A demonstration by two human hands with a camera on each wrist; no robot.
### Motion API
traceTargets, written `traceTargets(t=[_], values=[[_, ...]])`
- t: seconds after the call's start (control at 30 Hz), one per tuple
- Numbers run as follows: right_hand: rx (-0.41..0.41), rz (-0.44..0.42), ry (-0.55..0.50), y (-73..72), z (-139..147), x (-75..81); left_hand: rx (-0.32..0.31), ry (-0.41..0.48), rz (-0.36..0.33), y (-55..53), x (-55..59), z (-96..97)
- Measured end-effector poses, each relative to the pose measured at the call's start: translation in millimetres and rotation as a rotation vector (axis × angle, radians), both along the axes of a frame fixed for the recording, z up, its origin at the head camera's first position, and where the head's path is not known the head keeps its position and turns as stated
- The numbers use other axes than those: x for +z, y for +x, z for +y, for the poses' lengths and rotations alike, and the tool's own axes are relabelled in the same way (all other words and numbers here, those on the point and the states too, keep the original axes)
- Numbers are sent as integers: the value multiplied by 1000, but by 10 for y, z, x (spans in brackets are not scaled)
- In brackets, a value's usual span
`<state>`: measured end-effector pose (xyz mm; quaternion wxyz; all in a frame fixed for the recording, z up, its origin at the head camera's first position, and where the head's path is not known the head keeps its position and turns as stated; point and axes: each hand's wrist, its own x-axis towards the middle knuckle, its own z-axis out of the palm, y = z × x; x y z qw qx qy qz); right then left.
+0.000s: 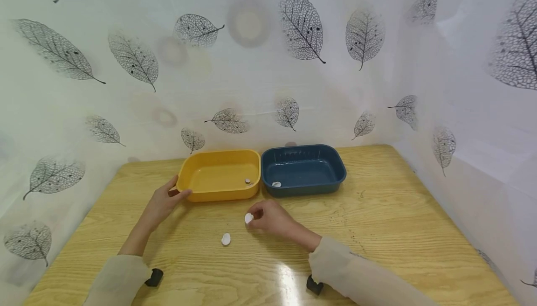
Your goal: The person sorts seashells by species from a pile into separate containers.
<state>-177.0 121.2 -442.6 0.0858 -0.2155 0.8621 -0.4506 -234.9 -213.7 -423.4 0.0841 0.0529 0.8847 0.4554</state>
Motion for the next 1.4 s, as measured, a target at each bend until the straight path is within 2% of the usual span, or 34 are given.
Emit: traceTargets(t=[0.2,0.37,0.63,0.73,0.97,1.17,1.4], values=[[-19,40,18,-35,128,149,5,-1,2,-2,2,-5],[-81,70,18,-96,268,284,-1,-8,10,-3,-2,-5],[-172,59,-2,-148,492,534,-1,3,17,-13,-5,1],[-207,78,10,-196,569,588,1,6,19,-15,-5,0],[-314,101,32,-349,825,587,-1,12,14,-13,-16,-6],[-407,145,116,-452,1034,521,2,19,10,-10,-18,-9],[-468,174,168,-517,1154,443,0,23,9,-9,-12,-12]])
